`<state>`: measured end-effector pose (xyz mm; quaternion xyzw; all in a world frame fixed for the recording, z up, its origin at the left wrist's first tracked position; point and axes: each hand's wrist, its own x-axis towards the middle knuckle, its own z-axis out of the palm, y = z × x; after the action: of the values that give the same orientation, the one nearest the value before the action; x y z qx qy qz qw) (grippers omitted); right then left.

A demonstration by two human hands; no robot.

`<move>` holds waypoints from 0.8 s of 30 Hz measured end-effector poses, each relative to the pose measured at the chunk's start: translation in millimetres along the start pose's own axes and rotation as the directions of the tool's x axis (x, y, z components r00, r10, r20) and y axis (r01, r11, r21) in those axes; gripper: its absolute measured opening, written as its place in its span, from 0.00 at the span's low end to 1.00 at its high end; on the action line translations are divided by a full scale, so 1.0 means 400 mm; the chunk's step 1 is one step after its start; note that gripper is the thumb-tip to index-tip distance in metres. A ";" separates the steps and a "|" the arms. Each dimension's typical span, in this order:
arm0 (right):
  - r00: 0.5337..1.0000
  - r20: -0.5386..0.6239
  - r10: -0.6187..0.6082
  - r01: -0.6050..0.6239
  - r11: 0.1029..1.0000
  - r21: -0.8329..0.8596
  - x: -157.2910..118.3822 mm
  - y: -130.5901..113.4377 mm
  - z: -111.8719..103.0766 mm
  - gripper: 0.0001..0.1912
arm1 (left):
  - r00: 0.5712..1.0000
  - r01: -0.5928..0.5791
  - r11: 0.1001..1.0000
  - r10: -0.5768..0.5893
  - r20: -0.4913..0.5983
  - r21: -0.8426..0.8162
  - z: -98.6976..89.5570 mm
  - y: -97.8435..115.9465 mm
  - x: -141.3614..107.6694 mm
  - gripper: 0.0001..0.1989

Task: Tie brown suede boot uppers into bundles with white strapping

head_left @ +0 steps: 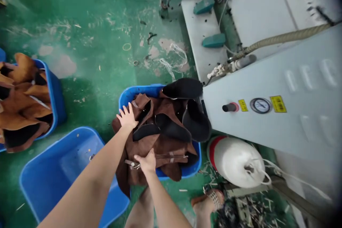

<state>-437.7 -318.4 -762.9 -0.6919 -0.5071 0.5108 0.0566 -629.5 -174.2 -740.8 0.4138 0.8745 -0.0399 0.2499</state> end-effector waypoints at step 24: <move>0.468 0.587 -0.661 0.877 0.268 -0.399 -0.529 -0.739 -0.763 0.11 | 0.754 0.469 0.339 0.328 0.569 -0.816 -0.487 -0.118 -0.590 0.30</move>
<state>-387.2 -203.2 -305.4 -0.2323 -0.9252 0.2990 -0.0260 -617.5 -317.2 -466.4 0.1077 0.6034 0.3159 0.7242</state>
